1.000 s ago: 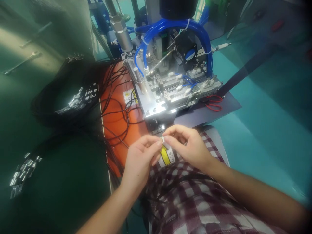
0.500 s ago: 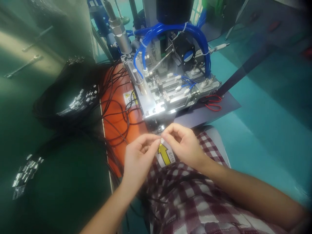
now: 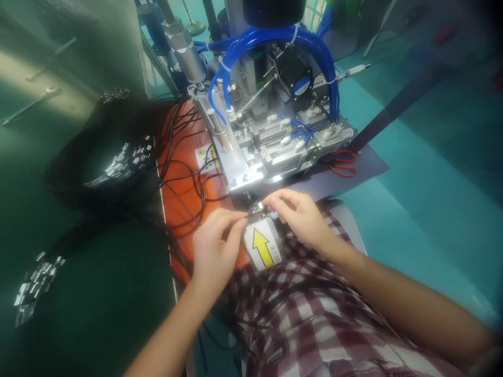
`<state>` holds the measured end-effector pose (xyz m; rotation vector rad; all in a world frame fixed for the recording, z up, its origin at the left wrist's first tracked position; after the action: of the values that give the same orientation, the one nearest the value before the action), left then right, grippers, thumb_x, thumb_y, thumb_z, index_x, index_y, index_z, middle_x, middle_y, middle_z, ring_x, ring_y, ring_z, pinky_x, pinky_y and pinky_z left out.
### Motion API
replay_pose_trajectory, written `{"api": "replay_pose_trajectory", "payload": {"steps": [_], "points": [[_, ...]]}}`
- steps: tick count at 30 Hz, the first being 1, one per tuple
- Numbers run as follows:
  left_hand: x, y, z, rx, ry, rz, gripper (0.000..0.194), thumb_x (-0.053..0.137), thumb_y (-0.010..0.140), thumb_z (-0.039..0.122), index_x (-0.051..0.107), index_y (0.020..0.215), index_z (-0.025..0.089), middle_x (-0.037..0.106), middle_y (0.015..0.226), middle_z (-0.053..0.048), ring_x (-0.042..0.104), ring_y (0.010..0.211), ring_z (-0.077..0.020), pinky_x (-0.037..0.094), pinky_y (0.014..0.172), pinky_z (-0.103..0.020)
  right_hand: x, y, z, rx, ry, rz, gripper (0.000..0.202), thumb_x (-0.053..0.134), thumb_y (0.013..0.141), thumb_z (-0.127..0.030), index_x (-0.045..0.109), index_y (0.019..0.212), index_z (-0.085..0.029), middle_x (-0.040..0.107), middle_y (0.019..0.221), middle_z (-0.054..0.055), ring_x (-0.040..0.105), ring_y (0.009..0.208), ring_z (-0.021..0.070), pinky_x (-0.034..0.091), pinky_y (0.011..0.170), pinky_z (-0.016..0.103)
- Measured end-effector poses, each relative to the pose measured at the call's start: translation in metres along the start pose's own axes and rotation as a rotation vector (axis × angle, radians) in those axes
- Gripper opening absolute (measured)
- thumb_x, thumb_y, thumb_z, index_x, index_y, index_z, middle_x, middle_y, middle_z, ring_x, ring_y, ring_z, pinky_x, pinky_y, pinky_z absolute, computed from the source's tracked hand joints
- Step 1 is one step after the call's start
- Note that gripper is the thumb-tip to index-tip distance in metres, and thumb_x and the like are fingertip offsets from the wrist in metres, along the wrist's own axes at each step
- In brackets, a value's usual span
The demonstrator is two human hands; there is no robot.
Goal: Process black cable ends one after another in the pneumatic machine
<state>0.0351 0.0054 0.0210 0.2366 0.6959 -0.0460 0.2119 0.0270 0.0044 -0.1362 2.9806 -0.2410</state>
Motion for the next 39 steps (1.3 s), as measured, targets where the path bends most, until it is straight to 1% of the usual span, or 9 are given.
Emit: {"api": "replay_pose_trajectory", "payload": {"steps": [5, 10, 13, 16, 21, 23, 29, 35, 39], "points": [[0.003, -0.001, -0.003, 0.009, 0.004, 0.013, 0.011, 0.060, 0.087, 0.019, 0.071, 0.090, 0.019, 0.069, 0.083, 0.001, 0.061, 0.078, -0.0115, 0.048, 0.070, -0.023, -0.003, -0.003, 0.007, -0.026, -0.070, 0.013, 0.017, 0.057, 0.086, -0.027, 0.068, 0.080, -0.016, 0.065, 0.079, 0.002, 0.056, 0.071, 0.0143, 0.044, 0.066, 0.027], [0.004, 0.004, 0.004, 0.050, 0.046, 0.012, 0.010, 0.061, 0.087, 0.019, 0.070, 0.090, 0.019, 0.067, 0.081, 0.001, 0.060, 0.076, -0.0115, 0.047, 0.067, -0.023, 0.000, -0.004, 0.006, -0.074, -0.039, -0.019, 0.011, 0.064, 0.080, -0.025, 0.068, 0.077, -0.015, 0.065, 0.081, 0.003, 0.058, 0.074, 0.0154, 0.045, 0.068, 0.028], [0.005, 0.010, 0.006, 0.064, 0.057, -0.032, 0.011, 0.060, 0.087, 0.019, 0.070, 0.092, 0.019, 0.067, 0.086, -0.001, 0.060, 0.081, -0.0128, 0.047, 0.070, -0.024, 0.000, 0.001, 0.007, -0.043, 0.013, -0.003, 0.012, 0.062, 0.081, -0.025, 0.066, 0.077, -0.014, 0.064, 0.078, 0.003, 0.058, 0.071, 0.0152, 0.046, 0.066, 0.028], [0.007, 0.014, 0.001, 0.076, 0.079, -0.062, 0.015, 0.058, 0.087, 0.016, 0.067, 0.099, 0.018, 0.065, 0.091, -0.003, 0.060, 0.085, -0.0147, 0.048, 0.072, -0.026, -0.001, 0.006, 0.012, -0.002, 0.011, 0.007, 0.012, 0.061, 0.081, -0.025, 0.065, 0.078, -0.014, 0.065, 0.078, 0.004, 0.059, 0.072, 0.0157, 0.046, 0.068, 0.029], [0.007, 0.012, -0.011, 0.271, 0.245, -0.039, 0.013, 0.056, 0.088, 0.014, 0.067, 0.095, 0.016, 0.062, 0.084, -0.003, 0.058, 0.077, -0.0138, 0.047, 0.068, -0.025, -0.001, 0.011, 0.020, 0.026, -0.046, 0.008, 0.013, 0.061, 0.080, -0.026, 0.066, 0.075, -0.015, 0.068, 0.081, 0.005, 0.062, 0.077, 0.0180, 0.048, 0.071, 0.030], [0.007, 0.011, -0.013, 0.314, 0.272, -0.042, 0.015, 0.056, 0.089, 0.013, 0.068, 0.098, 0.015, 0.061, 0.081, -0.003, 0.057, 0.074, -0.0130, 0.047, 0.067, -0.025, -0.001, 0.011, 0.021, 0.026, -0.081, 0.018, 0.013, 0.062, 0.080, -0.027, 0.066, 0.076, -0.015, 0.068, 0.080, 0.005, 0.062, 0.076, 0.0181, 0.049, 0.070, 0.030], [0.005, 0.010, -0.015, 0.316, 0.269, -0.051, 0.017, 0.056, 0.088, 0.010, 0.068, 0.100, 0.012, 0.060, 0.081, -0.003, 0.056, 0.073, -0.0114, 0.046, 0.066, -0.022, 0.000, 0.011, 0.023, 0.009, -0.133, 0.017, 0.013, 0.061, 0.081, -0.027, 0.067, 0.077, -0.016, 0.069, 0.082, 0.005, 0.063, 0.077, 0.0181, 0.049, 0.072, 0.030], [0.004, 0.008, -0.019, 0.352, 0.268, -0.082, 0.022, 0.054, 0.088, 0.009, 0.067, 0.104, 0.016, 0.057, 0.081, -0.002, 0.054, 0.072, -0.0118, 0.045, 0.063, -0.023, 0.002, 0.011, 0.025, -0.004, -0.115, 0.016, 0.012, 0.060, 0.083, -0.026, 0.066, 0.079, -0.016, 0.067, 0.083, 0.005, 0.063, 0.079, 0.0178, 0.049, 0.072, 0.029], [0.004, 0.007, -0.021, 0.369, 0.268, -0.102, 0.026, 0.051, 0.089, 0.008, 0.065, 0.108, 0.018, 0.059, 0.086, -0.004, 0.056, 0.077, -0.0138, 0.047, 0.066, -0.024, 0.002, 0.011, 0.023, -0.052, -0.164, 0.025, 0.009, 0.059, 0.084, -0.021, 0.064, 0.078, -0.016, 0.065, 0.082, 0.004, 0.061, 0.079, 0.0168, 0.048, 0.072, 0.029]]}}
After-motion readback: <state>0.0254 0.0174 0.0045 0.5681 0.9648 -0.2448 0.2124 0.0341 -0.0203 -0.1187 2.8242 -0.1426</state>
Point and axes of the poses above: each hand's wrist, its own y-axis towards the middle knuckle, its own x-axis out of the palm, z = x × y, the point moved 2 cm from there along y, towards the middle knuckle
